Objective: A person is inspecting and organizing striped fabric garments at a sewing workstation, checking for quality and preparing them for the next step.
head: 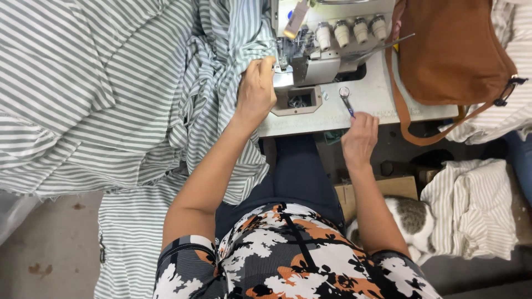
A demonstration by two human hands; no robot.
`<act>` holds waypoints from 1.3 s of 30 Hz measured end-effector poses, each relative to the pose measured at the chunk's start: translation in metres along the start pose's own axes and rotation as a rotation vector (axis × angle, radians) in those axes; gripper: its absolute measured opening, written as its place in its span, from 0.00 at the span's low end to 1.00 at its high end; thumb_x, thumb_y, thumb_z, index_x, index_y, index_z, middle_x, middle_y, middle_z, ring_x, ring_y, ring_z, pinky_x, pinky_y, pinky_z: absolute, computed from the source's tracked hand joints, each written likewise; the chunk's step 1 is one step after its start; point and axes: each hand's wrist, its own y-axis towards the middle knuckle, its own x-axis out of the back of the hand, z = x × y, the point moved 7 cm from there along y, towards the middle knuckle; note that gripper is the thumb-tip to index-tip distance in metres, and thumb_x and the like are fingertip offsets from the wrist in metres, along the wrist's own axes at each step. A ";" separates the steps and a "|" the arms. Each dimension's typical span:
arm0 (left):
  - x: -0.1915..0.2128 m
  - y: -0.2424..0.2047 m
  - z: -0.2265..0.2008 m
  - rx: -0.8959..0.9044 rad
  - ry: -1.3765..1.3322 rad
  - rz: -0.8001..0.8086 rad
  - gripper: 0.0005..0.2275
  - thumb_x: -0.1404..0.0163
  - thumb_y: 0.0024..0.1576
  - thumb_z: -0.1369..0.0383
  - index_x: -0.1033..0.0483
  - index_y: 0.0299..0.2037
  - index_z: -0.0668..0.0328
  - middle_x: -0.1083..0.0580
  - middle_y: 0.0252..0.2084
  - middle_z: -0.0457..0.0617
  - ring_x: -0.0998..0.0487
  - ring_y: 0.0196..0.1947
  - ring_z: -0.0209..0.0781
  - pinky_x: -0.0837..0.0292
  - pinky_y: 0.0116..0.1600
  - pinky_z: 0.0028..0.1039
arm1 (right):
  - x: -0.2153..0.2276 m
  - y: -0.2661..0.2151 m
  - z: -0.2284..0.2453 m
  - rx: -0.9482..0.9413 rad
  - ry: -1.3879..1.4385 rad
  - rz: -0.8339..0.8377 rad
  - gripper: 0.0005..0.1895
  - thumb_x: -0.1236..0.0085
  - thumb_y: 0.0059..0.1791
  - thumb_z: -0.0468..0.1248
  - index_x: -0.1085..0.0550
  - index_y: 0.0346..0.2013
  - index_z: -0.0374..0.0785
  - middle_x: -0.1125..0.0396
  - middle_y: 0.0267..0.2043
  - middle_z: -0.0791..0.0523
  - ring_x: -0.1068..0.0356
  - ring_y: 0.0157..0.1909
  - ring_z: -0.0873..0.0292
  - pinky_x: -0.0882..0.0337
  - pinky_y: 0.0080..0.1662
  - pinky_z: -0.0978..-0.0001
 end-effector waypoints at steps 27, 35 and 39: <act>0.027 0.013 0.034 -0.004 0.210 -0.515 0.12 0.61 0.47 0.93 0.39 0.31 0.67 0.36 0.33 0.57 0.36 0.34 0.52 0.34 0.42 0.38 | -0.059 0.134 0.170 0.058 -0.256 -0.184 0.08 0.50 0.42 0.26 0.31 0.26 0.44 0.45 0.27 0.57 0.41 0.13 0.57 0.45 0.13 0.67; 0.061 -0.122 -0.016 -0.077 0.158 -0.440 0.07 0.58 0.64 0.78 0.28 0.35 0.59 0.36 0.29 0.44 0.34 0.27 0.44 0.33 0.38 0.33 | -0.006 0.050 0.073 -0.133 0.014 -0.091 0.13 0.40 0.53 0.35 0.24 0.53 0.40 0.38 0.36 0.57 0.28 0.30 0.49 0.28 0.30 0.60; -0.031 -0.260 -0.039 -0.234 0.022 0.674 0.09 0.46 0.52 0.76 0.27 0.43 0.58 0.25 0.32 0.53 0.23 0.31 0.56 0.31 0.36 0.45 | -0.022 0.019 0.001 -0.227 -0.104 -0.019 0.16 0.34 0.50 0.33 0.23 0.52 0.39 0.37 0.36 0.54 0.31 0.39 0.47 0.29 0.40 0.56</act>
